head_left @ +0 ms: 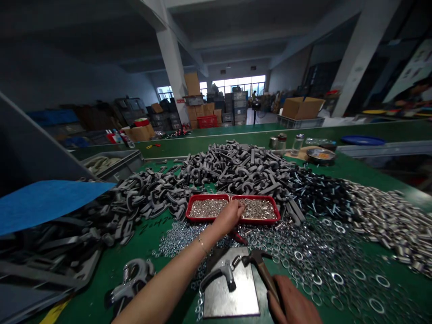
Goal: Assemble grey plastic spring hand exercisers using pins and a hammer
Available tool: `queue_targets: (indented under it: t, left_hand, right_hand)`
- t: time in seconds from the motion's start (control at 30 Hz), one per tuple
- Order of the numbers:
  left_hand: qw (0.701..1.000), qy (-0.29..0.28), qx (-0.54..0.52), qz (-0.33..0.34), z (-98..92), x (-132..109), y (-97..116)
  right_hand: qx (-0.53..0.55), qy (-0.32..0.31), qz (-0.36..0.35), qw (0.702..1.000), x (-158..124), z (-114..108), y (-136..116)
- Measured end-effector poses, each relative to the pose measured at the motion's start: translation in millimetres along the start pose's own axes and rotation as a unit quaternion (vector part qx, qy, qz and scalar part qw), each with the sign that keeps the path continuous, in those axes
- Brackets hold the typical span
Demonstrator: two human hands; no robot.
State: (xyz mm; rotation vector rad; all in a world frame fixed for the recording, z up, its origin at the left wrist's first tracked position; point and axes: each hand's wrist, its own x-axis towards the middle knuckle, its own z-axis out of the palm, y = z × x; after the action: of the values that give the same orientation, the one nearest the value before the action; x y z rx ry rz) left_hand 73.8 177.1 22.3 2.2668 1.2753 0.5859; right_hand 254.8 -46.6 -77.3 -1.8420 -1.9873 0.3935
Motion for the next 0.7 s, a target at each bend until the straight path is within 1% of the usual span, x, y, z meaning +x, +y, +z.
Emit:
queue_targets:
  t: [0.1, 0.17, 0.2, 0.27, 0.3, 0.33, 0.37, 0.43, 0.47, 0.5, 0.53, 0.6, 0.63, 0.67, 0.7]
  left_hand:
    - [0.996, -0.007, -0.085, -0.020, -9.8, -51.2, -11.8]
    - [0.986, -0.013, -0.160, -0.054, -9.8, -88.5, -19.7]
    - [0.974, -0.018, -0.212, -0.077, -7.8, -105.2, -23.0]
    - [0.937, -0.027, -0.325, -0.125, -1.5, -131.2, -28.3]
    - [0.920, -0.022, -0.365, -0.143, 1.5, -140.0, -30.3]
    - [0.911, -0.007, -0.382, -0.155, 3.7, -146.4, -31.7]
    - [0.913, 0.014, -0.376, -0.158, 4.7, -150.7, -32.6]
    - [0.938, 0.057, -0.312, -0.139, 3.3, -155.8, -33.0]
    - [0.952, 0.065, -0.274, -0.122, 1.5, -157.3, -32.5]
    - [0.962, 0.062, -0.243, -0.109, -0.3, -158.3, -31.7]
    - [0.968, 0.053, -0.222, -0.102, -1.6, -158.8, -30.6]
    - [0.975, 0.032, -0.196, -0.105, -1.4, -157.7, -28.3]
    - [0.978, 0.023, -0.176, -0.107, 0.2, -156.0, -27.4]
    - [0.984, 0.016, -0.142, -0.104, 2.8, -153.7, -26.8]
    - [0.991, 0.009, -0.097, -0.097, 6.0, -150.9, -26.6]
  right_hand:
    - [0.010, 0.010, 0.012, 1.000, -2.8, -1.6, -4.3]
    - [0.013, 0.003, 0.022, 1.000, -3.3, -1.8, -5.4]
    - [0.013, -0.008, 0.029, 0.999, -2.7, -2.3, -5.6]
    - [0.014, -0.041, 0.046, 0.998, 0.5, -4.8, -5.5]
    - [0.020, -0.060, 0.057, 0.996, 2.7, -6.5, -5.0]
    - [0.030, -0.080, 0.071, 0.994, 5.1, -8.4, -4.2]
    - [0.045, -0.096, 0.089, 0.990, 7.5, -10.3, -3.1]
    - [0.110, -0.119, 0.124, 0.979, 10.9, -13.2, -0.8]
    - [0.163, -0.127, 0.139, 0.968, 11.7, -13.9, 0.1]
    - [0.227, -0.141, 0.161, 0.950, 11.8, -14.0, 0.4]
    - [0.299, -0.163, 0.188, 0.921, 11.3, -13.8, 0.1]
    - [0.427, -0.213, 0.247, 0.843, 9.2, -12.6, -2.5]
    - [0.469, -0.228, 0.273, 0.808, 8.0, -12.0, -4.2]
    - [0.494, -0.236, 0.290, 0.785, 7.0, -11.3, -5.8]
    - [0.506, -0.235, 0.297, 0.775, 6.2, -10.5, -6.8]
